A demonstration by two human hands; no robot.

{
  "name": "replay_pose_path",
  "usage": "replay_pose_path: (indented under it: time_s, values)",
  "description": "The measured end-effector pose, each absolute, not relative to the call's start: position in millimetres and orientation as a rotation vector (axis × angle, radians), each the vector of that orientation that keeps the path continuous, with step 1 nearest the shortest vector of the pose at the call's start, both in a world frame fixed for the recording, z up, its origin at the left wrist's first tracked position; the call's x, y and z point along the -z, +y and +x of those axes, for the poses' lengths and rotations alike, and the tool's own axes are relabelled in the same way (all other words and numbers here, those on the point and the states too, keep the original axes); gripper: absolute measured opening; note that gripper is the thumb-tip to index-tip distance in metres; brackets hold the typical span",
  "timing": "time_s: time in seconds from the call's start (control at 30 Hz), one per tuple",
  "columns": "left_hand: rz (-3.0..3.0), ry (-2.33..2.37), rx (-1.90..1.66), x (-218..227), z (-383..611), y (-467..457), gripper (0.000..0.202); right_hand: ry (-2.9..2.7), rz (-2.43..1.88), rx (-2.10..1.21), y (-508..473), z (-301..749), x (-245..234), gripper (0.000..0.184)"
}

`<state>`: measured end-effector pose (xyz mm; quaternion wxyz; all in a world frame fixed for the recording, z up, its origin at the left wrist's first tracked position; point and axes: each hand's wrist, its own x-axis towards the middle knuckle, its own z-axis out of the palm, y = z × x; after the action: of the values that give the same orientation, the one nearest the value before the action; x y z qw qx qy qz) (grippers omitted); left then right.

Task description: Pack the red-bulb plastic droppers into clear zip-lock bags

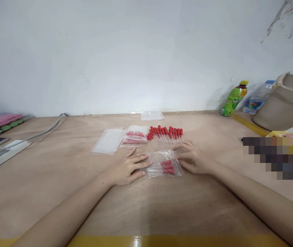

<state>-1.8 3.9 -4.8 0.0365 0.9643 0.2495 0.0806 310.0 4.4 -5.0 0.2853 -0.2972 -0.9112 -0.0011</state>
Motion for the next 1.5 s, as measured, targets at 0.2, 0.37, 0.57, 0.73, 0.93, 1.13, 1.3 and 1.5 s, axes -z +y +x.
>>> replay_pose_path:
  time_s: [0.2, 0.37, 0.57, 0.73, 0.93, 1.13, 1.3, 1.5]
  values:
    - [2.919, 0.786, -0.265, 6.6, -3.0, 5.2, 0.043, -1.754, -1.424, -0.342, 59.9, 330.8, 15.4, 0.016]
    - [2.927, 0.794, -0.252, 8.5, -3.2, 5.2, 0.043, -1.325, -1.714, -0.435, 110.7, 328.5, 29.5, 0.030]
    - [2.926, 0.796, -0.236, 5.7, -1.9, 3.3, 0.043, -1.140, -1.677, -0.539, 125.3, 326.4, 29.0, 0.016]
    - [2.941, 0.801, -0.215, 5.4, -1.9, 3.3, 0.043, -1.085, -1.478, -0.696, 105.3, 325.9, 15.4, 0.016]
    - [2.933, 0.820, -0.179, 3.9, -1.7, 2.5, 0.044, -1.000, -1.208, -0.800, 62.9, 318.0, 15.6, 0.023]
    - [2.922, 0.815, -0.202, 3.3, -1.6, 1.5, 0.044, -0.856, -1.103, -1.033, 35.4, 303.7, 22.8, 0.024]
    - [2.890, 0.802, -0.215, 0.3, -0.7, -0.4, 0.049, -1.012, -1.105, -1.346, 24.5, 305.1, 24.7, 0.025]
    - [2.889, 0.826, -0.182, -1.6, 0.5, -1.8, 0.050, -1.538, -1.202, -1.518, 24.7, 329.0, 14.4, 0.031]
